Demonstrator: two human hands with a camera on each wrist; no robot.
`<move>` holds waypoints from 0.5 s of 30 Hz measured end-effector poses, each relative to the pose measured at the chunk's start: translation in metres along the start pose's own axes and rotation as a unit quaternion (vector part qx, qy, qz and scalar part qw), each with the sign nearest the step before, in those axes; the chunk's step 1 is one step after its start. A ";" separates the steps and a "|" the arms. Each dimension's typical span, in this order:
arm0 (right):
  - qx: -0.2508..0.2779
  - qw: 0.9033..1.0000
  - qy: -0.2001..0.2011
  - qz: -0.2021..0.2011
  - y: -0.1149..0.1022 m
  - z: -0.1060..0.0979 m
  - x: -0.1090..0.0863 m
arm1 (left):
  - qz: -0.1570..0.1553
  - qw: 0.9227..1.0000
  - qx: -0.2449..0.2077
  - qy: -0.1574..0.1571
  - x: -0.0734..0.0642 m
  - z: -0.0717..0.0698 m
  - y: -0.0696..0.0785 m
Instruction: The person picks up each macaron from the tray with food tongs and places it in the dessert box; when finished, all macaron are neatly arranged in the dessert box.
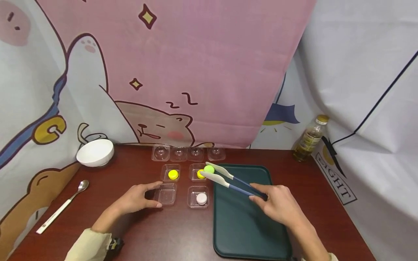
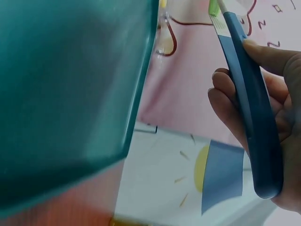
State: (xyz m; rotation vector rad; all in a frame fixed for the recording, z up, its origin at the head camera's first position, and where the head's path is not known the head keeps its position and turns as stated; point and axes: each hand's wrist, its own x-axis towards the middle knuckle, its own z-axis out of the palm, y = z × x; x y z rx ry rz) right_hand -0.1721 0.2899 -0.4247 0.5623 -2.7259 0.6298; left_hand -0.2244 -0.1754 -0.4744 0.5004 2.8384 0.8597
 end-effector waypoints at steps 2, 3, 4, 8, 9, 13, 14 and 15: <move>0.006 1.000 -0.004 -0.017 -0.005 0.003 0.005 | -0.006 1.000 -0.002 0.000 -0.001 0.000 0.000; 0.010 1.000 -0.005 -0.024 -0.007 0.005 0.007 | -0.010 1.000 -0.005 -0.001 -0.001 -0.001 0.000; 0.013 0.999 -0.009 -0.029 -0.009 0.007 0.009 | -0.014 1.000 -0.007 -0.003 -0.002 -0.001 0.000; 0.034 0.999 -0.032 -0.029 -0.019 0.014 0.017 | -0.026 1.000 -0.016 -0.008 -0.002 -0.001 0.001; 0.039 0.998 -0.039 -0.028 -0.021 0.015 0.019 | -0.027 0.999 -0.014 -0.009 -0.003 -0.002 0.001; 0.058 0.996 -0.056 -0.025 -0.029 0.018 0.025 | -0.028 1.000 -0.010 -0.009 -0.002 -0.002 0.002; 0.059 0.996 -0.056 -0.027 -0.030 0.018 0.026 | -0.026 1.000 -0.009 -0.008 -0.001 -0.002 0.002; 0.061 0.996 -0.056 -0.029 -0.031 0.018 0.027 | -0.027 1.000 -0.010 -0.007 0.000 -0.002 0.002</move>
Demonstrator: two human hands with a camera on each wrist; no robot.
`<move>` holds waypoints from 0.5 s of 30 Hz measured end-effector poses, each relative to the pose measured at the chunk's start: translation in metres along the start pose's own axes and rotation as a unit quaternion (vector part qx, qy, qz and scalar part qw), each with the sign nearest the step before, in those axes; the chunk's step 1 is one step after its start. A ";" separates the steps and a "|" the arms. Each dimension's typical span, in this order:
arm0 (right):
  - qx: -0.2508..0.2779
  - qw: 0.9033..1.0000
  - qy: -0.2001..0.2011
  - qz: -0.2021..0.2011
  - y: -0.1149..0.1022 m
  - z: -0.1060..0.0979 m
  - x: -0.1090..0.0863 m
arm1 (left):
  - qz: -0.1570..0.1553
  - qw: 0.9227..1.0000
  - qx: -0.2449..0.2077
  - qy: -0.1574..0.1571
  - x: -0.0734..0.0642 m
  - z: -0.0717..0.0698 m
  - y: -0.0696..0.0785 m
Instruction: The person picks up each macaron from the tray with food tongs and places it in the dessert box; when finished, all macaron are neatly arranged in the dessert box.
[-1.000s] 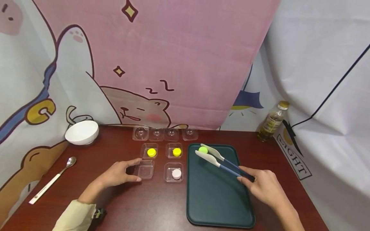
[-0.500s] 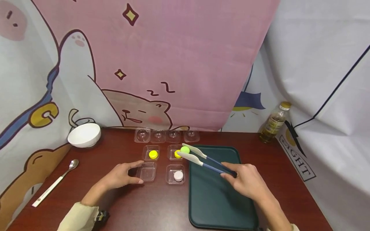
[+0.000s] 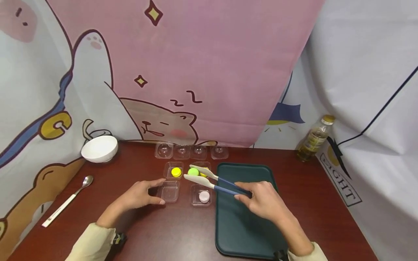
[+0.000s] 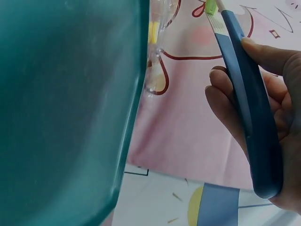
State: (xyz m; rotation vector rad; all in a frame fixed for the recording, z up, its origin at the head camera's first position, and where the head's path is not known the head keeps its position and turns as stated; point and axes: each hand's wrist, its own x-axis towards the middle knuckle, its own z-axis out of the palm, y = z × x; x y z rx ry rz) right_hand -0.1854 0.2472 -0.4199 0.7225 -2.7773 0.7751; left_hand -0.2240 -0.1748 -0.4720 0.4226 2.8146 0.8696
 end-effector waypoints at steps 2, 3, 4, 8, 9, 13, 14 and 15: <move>-0.001 1.000 0.001 -0.005 -0.002 -0.001 0.001 | 0.000 1.000 0.000 0.000 0.002 0.000 0.001; -0.001 1.000 0.000 -0.008 -0.002 -0.001 0.001 | -0.002 1.000 0.000 -0.001 0.003 0.001 0.002; -0.002 1.000 -0.002 -0.012 -0.004 -0.001 0.002 | -0.003 1.000 0.002 -0.002 0.004 0.001 0.002; -0.003 1.000 -0.014 -0.019 -0.008 0.001 0.006 | -0.009 1.000 0.003 -0.005 0.004 0.001 0.002; -0.004 1.000 -0.016 -0.020 -0.009 0.001 0.007 | -0.009 1.000 0.002 -0.004 0.003 0.000 0.002; -0.015 0.999 -0.024 -0.024 -0.012 0.005 0.011 | -0.007 1.000 -0.001 -0.002 0.003 0.001 0.001; -0.017 0.999 -0.025 -0.025 -0.013 0.005 0.012 | -0.007 1.000 -0.001 -0.002 0.003 0.001 0.001; -0.019 0.999 -0.027 -0.025 -0.013 0.006 0.013 | -0.007 1.000 -0.001 -0.002 0.003 0.001 0.001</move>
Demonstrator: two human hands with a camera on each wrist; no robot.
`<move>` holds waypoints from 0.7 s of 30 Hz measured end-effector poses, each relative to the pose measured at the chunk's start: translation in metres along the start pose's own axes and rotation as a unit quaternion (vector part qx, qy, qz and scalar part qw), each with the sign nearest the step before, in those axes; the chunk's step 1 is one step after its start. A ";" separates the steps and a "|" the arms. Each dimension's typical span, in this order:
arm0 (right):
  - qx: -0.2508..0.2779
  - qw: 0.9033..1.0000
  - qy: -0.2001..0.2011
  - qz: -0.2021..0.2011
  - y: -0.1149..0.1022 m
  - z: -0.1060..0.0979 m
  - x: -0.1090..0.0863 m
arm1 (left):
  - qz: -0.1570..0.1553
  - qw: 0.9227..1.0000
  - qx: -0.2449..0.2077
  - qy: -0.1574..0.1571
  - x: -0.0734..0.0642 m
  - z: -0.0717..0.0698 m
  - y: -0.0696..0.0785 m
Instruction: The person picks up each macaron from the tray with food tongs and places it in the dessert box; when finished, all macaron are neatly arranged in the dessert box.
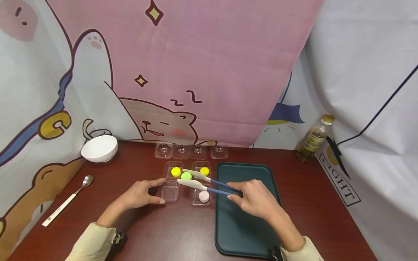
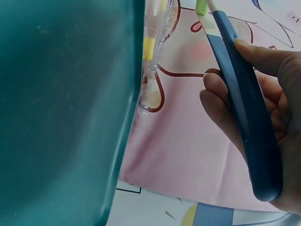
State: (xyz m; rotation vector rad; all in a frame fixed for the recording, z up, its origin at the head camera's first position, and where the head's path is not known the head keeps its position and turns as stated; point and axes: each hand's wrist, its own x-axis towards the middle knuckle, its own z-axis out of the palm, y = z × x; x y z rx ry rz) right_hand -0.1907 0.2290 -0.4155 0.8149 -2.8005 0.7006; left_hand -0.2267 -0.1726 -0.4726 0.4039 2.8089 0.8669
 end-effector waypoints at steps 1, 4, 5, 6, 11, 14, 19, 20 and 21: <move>-0.002 1.000 0.000 -0.001 0.000 0.001 0.001 | 0.000 1.000 0.000 0.000 0.000 0.000 0.000; -0.004 1.000 -0.001 -0.008 0.000 0.002 0.002 | 0.001 1.000 0.000 0.001 0.000 0.001 -0.001; -0.004 1.000 -0.001 -0.012 -0.001 0.003 0.002 | 0.001 1.000 0.001 0.002 0.000 0.001 -0.002; -0.004 1.000 -0.001 -0.018 -0.001 0.003 0.002 | 0.001 1.000 0.002 0.004 0.000 0.001 -0.002; -0.004 0.999 -0.007 -0.037 -0.006 0.007 0.007 | 0.000 1.000 0.006 0.005 0.000 0.001 -0.003; 0.002 0.999 -0.014 -0.042 -0.008 0.011 0.010 | 0.002 1.000 0.009 0.003 0.000 0.001 -0.003; 0.013 0.998 -0.028 -0.056 -0.011 0.018 0.016 | 0.009 1.000 0.013 0.005 -0.001 0.001 -0.001; 0.014 0.998 -0.031 -0.060 -0.011 0.019 0.018 | 0.010 1.000 0.013 0.005 -0.001 0.001 0.000; 0.013 0.997 -0.035 -0.063 -0.011 0.021 0.019 | 0.009 1.000 0.012 0.005 -0.001 0.001 0.000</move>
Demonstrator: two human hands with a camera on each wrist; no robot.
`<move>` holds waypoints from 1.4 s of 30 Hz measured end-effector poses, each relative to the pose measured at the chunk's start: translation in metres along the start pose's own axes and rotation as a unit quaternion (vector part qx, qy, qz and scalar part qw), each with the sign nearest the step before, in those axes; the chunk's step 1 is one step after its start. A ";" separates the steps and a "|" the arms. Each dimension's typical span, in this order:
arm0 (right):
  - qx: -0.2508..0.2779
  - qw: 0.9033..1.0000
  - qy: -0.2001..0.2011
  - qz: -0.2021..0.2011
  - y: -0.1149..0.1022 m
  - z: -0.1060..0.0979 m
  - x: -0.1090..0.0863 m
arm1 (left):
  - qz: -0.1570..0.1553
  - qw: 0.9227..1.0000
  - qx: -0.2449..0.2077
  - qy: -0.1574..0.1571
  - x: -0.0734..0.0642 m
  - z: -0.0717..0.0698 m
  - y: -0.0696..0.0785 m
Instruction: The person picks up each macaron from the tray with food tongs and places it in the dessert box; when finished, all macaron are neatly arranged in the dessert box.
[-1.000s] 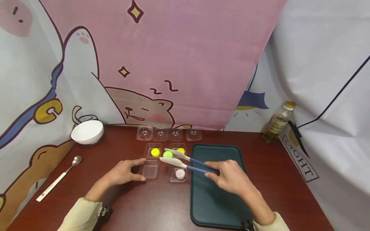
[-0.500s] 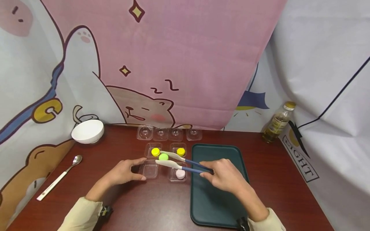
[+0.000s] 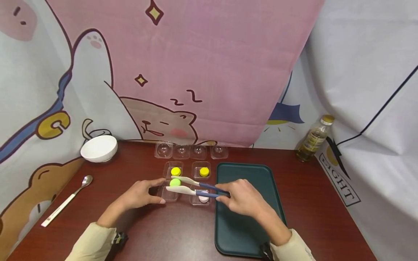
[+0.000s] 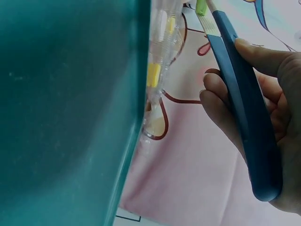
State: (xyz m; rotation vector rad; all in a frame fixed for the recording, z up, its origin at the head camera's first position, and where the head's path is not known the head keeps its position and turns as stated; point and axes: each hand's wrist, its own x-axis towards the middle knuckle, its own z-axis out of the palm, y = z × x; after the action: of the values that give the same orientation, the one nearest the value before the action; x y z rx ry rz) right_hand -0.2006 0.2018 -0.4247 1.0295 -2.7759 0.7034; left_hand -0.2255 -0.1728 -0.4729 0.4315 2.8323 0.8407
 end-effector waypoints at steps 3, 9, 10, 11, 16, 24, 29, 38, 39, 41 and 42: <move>-0.005 1.000 -0.016 -0.003 0.000 0.004 0.003 | 0.001 1.000 -0.001 -0.002 0.000 0.000 0.001; -0.011 0.999 -0.047 -0.011 0.002 0.011 0.007 | 0.018 1.000 0.009 0.007 0.001 0.000 0.001; -0.013 0.999 -0.048 -0.016 0.002 0.012 0.008 | 0.022 1.000 0.012 0.010 0.001 0.000 0.001; -0.014 0.999 -0.049 -0.019 0.002 0.012 0.009 | 0.025 1.000 0.014 0.011 0.001 0.000 0.001; -0.019 0.998 -0.057 -0.019 0.000 0.014 0.015 | 0.033 0.999 0.021 0.015 0.001 0.000 0.000; -0.029 0.997 -0.062 -0.020 -0.004 0.016 0.020 | 0.021 1.000 0.013 0.010 0.001 0.000 0.002; -0.026 0.997 -0.065 -0.021 -0.005 0.016 0.021 | 0.025 0.999 0.015 0.015 0.001 0.001 0.001; -0.023 0.997 -0.064 -0.024 -0.007 0.014 0.023 | 0.016 1.000 0.016 0.013 0.001 0.001 0.001; -0.025 0.997 -0.064 -0.024 -0.007 0.014 0.023 | 0.014 1.000 0.015 0.013 0.001 0.001 0.001; -0.027 0.997 -0.064 -0.021 -0.007 0.014 0.024 | 0.012 1.000 0.015 0.012 0.001 0.001 0.001; -0.028 0.997 -0.064 -0.021 -0.007 0.014 0.024 | 0.012 1.000 0.016 0.012 0.001 0.001 0.002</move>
State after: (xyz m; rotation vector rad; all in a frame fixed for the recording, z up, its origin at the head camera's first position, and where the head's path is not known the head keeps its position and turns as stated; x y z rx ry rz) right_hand -0.2134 0.1764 -0.4287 1.1552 -2.8533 0.5699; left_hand -0.2260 -0.1706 -0.4730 0.4629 2.8704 0.8119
